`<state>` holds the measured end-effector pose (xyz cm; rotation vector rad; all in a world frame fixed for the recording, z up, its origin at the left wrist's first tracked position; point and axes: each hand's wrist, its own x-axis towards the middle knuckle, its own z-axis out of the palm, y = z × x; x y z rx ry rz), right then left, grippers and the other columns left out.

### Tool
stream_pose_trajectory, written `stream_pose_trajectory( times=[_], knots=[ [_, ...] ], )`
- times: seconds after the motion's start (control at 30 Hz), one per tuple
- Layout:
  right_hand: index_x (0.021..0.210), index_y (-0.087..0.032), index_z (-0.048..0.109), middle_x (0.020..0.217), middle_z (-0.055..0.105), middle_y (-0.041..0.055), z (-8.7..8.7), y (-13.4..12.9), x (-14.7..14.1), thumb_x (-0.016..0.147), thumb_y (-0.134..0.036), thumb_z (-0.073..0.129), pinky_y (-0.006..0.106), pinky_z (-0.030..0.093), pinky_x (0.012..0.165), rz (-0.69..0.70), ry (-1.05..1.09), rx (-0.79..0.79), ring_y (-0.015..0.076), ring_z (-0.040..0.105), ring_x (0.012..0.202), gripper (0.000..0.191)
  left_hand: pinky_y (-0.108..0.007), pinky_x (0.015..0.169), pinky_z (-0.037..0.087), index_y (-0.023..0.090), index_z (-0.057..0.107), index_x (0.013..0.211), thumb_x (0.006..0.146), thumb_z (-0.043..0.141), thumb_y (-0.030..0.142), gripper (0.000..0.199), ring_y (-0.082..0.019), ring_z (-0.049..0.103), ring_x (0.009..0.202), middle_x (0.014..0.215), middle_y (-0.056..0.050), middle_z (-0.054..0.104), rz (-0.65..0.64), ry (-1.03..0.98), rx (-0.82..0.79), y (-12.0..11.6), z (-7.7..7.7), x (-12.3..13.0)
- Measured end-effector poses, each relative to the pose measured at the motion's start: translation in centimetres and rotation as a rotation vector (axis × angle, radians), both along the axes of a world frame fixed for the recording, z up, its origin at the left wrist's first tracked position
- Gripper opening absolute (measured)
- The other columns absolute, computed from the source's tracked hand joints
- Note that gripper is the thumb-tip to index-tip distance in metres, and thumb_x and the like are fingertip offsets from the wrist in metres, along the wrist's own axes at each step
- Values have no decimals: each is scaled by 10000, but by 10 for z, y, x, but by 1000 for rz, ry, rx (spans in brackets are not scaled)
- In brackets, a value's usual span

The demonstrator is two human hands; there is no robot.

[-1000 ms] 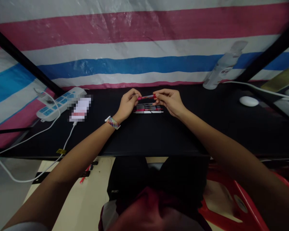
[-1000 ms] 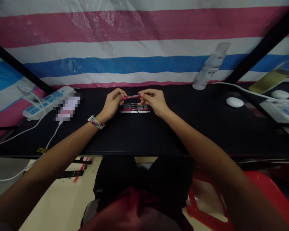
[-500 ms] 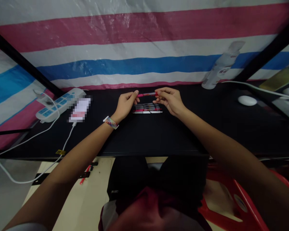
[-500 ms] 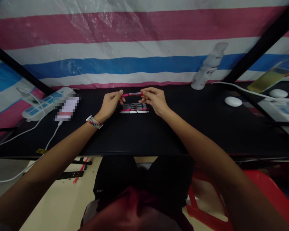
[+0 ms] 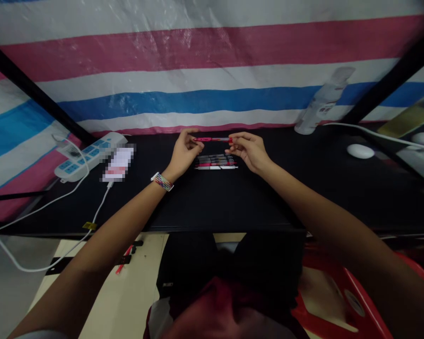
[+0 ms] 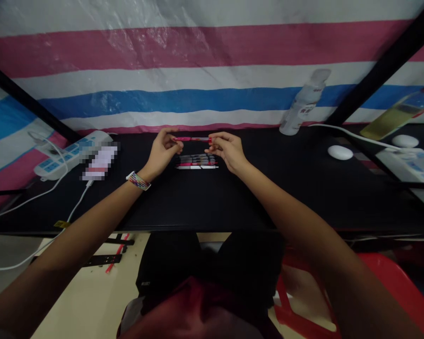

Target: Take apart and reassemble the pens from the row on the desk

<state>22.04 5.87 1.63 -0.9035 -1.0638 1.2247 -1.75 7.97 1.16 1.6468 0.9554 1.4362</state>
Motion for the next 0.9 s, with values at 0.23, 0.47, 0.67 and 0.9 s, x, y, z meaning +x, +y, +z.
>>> stream_pose_trajectory(
  times=[0.23,0.47,0.67,0.9],
  knots=[
    [872,-211,785,757,690,16,-1,3,3,845,-185,819,472,712,915,12,38,-2,153,654,712,51,-246,590,475,195,654,649,1111,611,432,521,-107,565,557,566,-14,607,75,184,31,-1,2,-6],
    [859,-223,768,727,667,-1,1,6,6,843,-168,783,436,697,893,-42,68,10,142,629,681,58,-238,563,495,208,670,709,1037,715,426,397,-104,592,550,619,-3,620,100,34,-26,9,0,-11],
    [848,-224,754,693,638,-7,5,7,9,818,-140,715,407,684,886,-82,89,-58,146,607,668,97,-224,576,565,216,738,978,918,768,242,72,-135,718,702,850,-41,727,96,-44,-46,15,-4,-15],
    [817,-230,752,695,645,-15,5,10,12,778,-158,717,366,658,840,-113,128,-87,138,597,673,89,-214,587,574,203,719,1028,906,738,239,129,-141,744,744,933,-52,738,125,-39,-40,17,-4,-17]
  ],
)
